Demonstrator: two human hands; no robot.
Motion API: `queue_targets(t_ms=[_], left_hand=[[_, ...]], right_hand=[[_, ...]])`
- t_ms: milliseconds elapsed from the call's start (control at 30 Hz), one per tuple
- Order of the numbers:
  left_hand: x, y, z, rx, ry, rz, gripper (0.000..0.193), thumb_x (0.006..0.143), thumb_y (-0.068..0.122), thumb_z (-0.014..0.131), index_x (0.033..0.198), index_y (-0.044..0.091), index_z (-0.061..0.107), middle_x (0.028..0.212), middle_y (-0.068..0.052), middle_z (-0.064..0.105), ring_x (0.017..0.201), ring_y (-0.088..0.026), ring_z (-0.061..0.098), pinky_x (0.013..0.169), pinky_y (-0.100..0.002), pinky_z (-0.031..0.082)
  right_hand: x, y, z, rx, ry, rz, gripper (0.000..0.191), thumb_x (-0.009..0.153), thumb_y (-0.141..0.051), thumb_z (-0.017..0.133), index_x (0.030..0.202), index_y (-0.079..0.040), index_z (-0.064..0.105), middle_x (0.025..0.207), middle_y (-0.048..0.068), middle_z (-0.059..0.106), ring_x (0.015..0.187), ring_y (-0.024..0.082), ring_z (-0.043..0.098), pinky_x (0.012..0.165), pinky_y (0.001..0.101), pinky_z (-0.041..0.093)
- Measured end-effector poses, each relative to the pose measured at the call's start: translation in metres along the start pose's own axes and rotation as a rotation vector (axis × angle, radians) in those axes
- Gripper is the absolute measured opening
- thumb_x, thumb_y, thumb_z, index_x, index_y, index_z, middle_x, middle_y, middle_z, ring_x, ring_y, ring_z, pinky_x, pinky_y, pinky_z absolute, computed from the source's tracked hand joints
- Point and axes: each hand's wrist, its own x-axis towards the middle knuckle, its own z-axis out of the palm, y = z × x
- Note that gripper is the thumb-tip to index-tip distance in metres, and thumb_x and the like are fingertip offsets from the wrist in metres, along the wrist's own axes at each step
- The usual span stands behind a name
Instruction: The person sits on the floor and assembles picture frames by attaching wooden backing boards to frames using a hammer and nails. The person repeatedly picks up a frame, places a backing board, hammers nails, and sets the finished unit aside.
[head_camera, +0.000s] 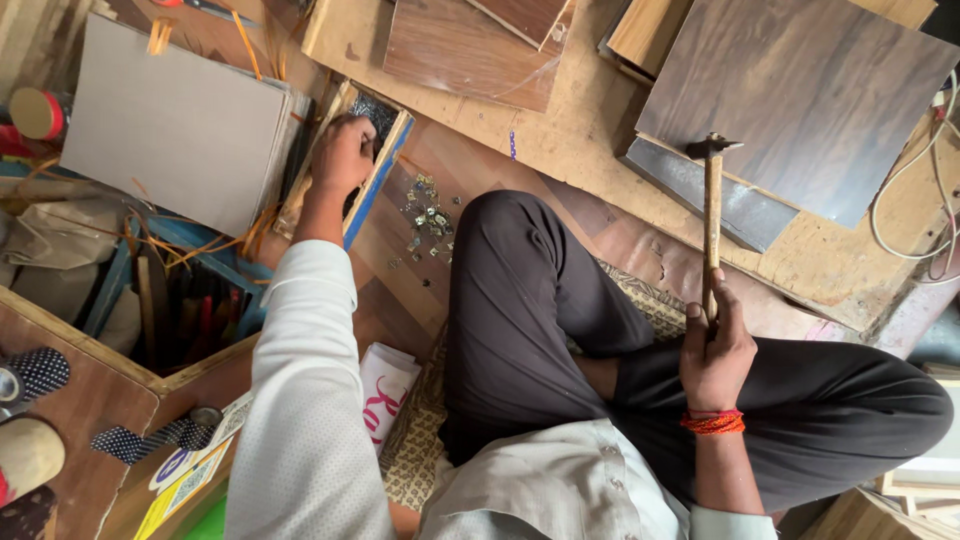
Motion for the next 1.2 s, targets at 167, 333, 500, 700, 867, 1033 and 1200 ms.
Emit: queue_targets(t_ms=[167,333,500,700,867,1033,1200], left_hand=[[-0.002,0.000,-0.003,-0.016,-0.001,0.053,0.014,0.082,0.002,0.072,0.094,0.007,0.069,0.097,-0.014,0.072,0.093,-0.036,0.068,0.078,-0.046,0.054],[-0.007,0.015,-0.004,-0.212,0.037,0.027,0.008,0.096,0.006,0.075,0.099,0.006,0.068,0.097,-0.016,0.074,0.090,-0.036,0.072,0.079,-0.043,0.055],[-0.012,0.021,-0.001,-0.347,0.185,0.026,0.007,0.095,-0.001,0.078,0.097,-0.001,0.072,0.092,-0.017,0.077,0.082,-0.023,0.076,0.076,-0.033,0.059],[0.011,0.089,0.023,-0.958,0.451,-0.204,0.010,0.087,0.001,0.077,0.093,0.004,0.070,0.090,-0.009,0.076,0.075,-0.014,0.075,0.064,-0.025,0.065],[0.009,0.225,0.052,-0.938,0.112,0.267,0.015,0.104,0.011,0.076,0.115,0.003,0.072,0.109,-0.005,0.071,0.099,-0.014,0.067,0.088,-0.028,0.055],[0.030,0.328,0.072,-0.565,0.048,0.484,0.008,0.100,0.004,0.072,0.105,0.011,0.073,0.100,-0.002,0.072,0.096,-0.019,0.070,0.083,-0.033,0.057],[0.033,0.351,0.096,-0.447,0.195,0.578,0.015,0.085,0.005,0.080,0.090,0.010,0.066,0.131,-0.004,0.061,0.136,-0.035,0.046,0.109,-0.051,0.036]], right_hand=[[0.001,0.001,-0.001,0.006,-0.048,0.188,0.038,0.104,-0.006,0.064,0.142,-0.005,0.062,0.083,0.019,0.065,0.064,0.028,0.060,0.063,0.0363,0.051],[0.004,0.009,-0.009,0.040,0.009,0.059,0.034,0.102,-0.007,0.066,0.135,-0.003,0.060,0.112,0.020,0.074,0.075,0.028,0.071,0.069,0.0355,0.055],[0.005,0.012,-0.016,0.080,0.017,-0.018,0.035,0.103,-0.006,0.065,0.136,-0.002,0.058,0.126,0.020,0.071,0.101,0.034,0.074,0.082,0.0369,0.057],[0.008,0.012,-0.022,0.051,0.018,0.000,0.037,0.101,-0.007,0.066,0.138,-0.005,0.060,0.128,0.018,0.070,0.104,0.035,0.074,0.082,0.0380,0.058],[0.007,0.013,-0.026,0.043,-0.003,0.027,0.041,0.100,-0.008,0.066,0.141,-0.008,0.059,0.125,0.018,0.071,0.098,0.034,0.074,0.080,0.0384,0.058],[0.005,0.016,-0.029,-0.002,-0.021,0.029,0.043,0.099,-0.008,0.066,0.142,-0.009,0.060,0.119,0.017,0.072,0.091,0.034,0.073,0.076,0.0393,0.058],[0.011,0.018,-0.035,-0.033,-0.013,-0.004,0.041,0.100,-0.009,0.066,0.141,-0.009,0.061,0.118,0.017,0.072,0.093,0.034,0.073,0.076,0.0397,0.058]])
